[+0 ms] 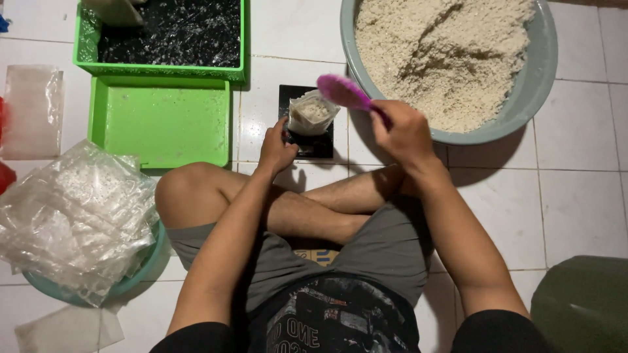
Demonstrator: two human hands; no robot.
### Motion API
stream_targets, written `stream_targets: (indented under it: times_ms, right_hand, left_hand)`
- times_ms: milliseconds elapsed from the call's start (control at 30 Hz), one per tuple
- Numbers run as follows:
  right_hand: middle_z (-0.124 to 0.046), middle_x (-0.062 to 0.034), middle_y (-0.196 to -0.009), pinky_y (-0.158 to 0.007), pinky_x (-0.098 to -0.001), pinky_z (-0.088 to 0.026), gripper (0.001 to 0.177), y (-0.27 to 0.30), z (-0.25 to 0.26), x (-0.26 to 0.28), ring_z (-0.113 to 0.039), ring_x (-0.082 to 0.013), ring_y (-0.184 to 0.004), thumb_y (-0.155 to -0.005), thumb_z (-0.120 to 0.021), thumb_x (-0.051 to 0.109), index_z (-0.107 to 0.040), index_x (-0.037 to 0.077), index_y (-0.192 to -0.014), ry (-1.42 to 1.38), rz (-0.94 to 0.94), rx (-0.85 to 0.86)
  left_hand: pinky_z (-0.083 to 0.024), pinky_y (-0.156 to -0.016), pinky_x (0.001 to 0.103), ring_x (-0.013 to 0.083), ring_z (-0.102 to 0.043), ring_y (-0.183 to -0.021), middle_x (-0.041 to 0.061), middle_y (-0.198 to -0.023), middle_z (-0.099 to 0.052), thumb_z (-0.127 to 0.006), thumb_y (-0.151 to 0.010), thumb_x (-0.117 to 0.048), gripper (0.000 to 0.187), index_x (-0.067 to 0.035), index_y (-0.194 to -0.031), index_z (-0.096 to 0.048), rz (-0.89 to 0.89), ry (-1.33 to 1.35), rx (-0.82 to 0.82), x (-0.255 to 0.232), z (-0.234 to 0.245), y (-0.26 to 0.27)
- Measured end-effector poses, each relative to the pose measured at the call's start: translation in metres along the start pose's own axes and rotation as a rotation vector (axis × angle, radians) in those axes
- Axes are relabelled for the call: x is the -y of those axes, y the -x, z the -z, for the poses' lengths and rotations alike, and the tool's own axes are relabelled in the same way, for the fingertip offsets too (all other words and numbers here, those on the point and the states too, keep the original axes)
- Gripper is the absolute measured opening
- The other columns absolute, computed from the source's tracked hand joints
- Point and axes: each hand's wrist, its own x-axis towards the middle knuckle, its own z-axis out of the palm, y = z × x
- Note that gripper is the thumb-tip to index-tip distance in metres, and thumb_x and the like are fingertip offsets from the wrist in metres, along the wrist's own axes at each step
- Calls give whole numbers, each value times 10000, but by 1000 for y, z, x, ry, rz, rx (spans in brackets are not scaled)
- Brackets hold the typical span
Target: Manual packaging of granular food material into small plastic bags using a scoop and a digital scale.
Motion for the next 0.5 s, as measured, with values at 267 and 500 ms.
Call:
stream_targets:
  times_ms: [267,500]
  right_hand:
    - [-690,-75,-980,-647,-192,-508,203,28,69,-48,-633,-112,-796,-941,-715,72,-692,75,-1143,-468,-596,-67]
    - [-665,-27,-881,-626,-156,-480,189,68,89,-92,-577,-56,-678,-952,-613,35,-643,13,-1137,-476,-803,-178]
  left_hand:
    - [-483,-956,424,340,-611,-1074,145,-1092,-530,-584,-723,-92,758,-112,-1467,-438,3,-15,9,5,-5,-3]
    - [-508,-833,344,278,-577,-926,161,-1100,-524,-571,-734,-36,722,-58,-1440,-425,-77,-1,23,0,-2,-3]
